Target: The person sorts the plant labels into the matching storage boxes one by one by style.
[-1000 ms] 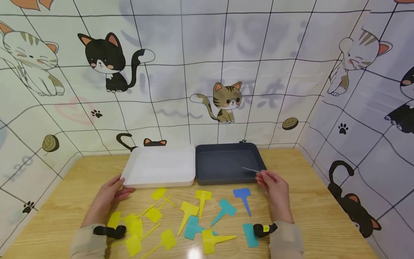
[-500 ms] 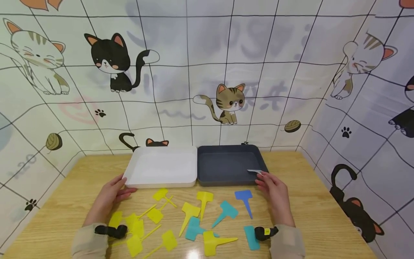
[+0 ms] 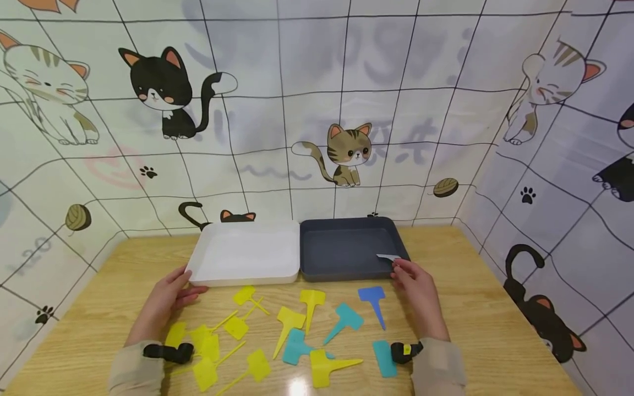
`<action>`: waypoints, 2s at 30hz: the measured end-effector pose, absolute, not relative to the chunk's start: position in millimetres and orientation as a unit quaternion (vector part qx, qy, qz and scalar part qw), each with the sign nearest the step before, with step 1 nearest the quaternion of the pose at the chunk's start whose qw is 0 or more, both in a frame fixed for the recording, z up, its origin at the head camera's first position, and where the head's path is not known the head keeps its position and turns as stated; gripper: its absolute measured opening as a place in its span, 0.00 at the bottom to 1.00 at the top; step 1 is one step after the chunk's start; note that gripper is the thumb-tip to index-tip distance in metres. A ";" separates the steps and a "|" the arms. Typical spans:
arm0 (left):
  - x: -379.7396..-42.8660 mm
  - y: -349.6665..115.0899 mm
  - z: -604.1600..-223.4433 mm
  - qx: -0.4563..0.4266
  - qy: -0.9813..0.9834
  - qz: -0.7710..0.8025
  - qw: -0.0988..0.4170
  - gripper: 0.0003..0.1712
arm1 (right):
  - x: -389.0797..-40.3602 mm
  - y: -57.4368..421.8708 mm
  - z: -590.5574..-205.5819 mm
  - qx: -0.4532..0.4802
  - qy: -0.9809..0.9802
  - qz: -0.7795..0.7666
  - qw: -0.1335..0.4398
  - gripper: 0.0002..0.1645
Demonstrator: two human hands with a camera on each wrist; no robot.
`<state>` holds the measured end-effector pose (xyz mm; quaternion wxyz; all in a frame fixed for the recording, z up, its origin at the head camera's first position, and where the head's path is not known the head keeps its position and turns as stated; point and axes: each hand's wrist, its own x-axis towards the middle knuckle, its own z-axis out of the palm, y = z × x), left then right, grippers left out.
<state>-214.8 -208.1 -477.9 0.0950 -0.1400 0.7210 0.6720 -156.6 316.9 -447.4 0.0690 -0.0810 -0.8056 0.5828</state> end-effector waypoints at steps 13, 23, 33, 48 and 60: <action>-213.7 -208.2 -475.3 -0.124 0.720 0.676 0.099 0.37 | -157.7 317.8 -445.4 -0.049 -0.909 0.412 0.041 0.29; -212.4 -208.8 -476.8 -0.123 0.720 0.676 0.099 0.37 | -159.6 314.9 -450.6 -0.004 -0.937 0.348 0.038 0.30; -211.8 -208.3 -476.6 -0.128 0.720 0.675 0.096 0.35 | -159.2 313.2 -449.2 -0.003 -0.939 0.342 0.035 0.28; -211.8 -207.4 -475.2 -0.121 0.719 0.678 0.093 0.37 | -155.2 322.7 -437.5 -0.014 -0.923 0.382 0.038 0.29; -215.8 -206.6 -476.7 -0.122 0.719 0.678 0.092 0.38 | -151.3 309.9 -411.8 0.009 -0.926 0.376 0.038 0.31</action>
